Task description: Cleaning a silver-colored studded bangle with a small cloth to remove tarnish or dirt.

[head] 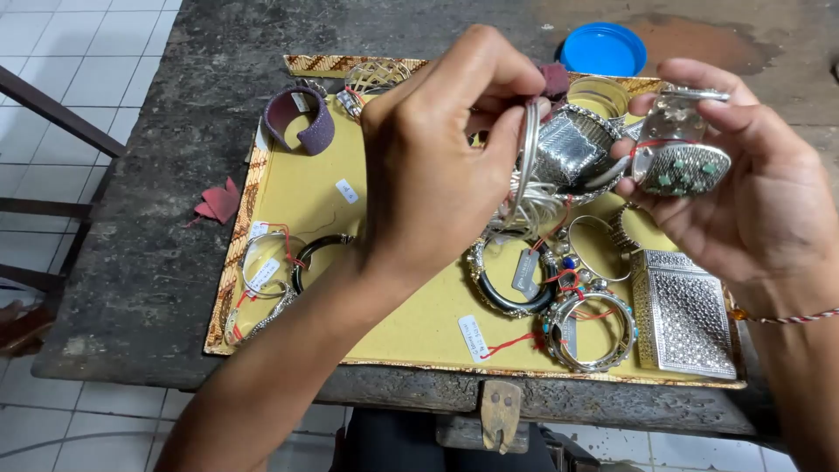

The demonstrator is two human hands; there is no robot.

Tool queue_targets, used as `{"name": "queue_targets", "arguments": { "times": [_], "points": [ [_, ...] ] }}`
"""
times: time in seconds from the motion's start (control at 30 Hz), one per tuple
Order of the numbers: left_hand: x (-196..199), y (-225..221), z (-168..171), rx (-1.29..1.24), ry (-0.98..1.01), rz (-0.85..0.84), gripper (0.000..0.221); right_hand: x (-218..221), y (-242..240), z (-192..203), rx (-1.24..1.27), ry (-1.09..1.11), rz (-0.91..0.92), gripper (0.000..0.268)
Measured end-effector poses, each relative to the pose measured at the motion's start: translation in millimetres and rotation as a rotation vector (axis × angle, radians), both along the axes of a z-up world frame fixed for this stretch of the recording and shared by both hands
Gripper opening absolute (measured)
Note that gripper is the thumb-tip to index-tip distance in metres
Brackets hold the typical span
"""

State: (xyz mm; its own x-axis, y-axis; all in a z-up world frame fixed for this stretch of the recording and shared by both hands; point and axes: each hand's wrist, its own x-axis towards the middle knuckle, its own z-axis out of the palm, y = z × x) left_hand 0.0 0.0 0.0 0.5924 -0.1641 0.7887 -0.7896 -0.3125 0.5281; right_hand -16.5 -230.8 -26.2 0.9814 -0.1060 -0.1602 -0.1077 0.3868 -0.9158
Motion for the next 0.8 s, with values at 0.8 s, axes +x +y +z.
{"name": "queue_targets", "arguments": {
  "times": [0.8],
  "points": [
    [48,6,-22,-0.945,0.477,-0.438,0.013,9,5,-45,0.305,-0.017,0.188,0.049]
  ]
}}
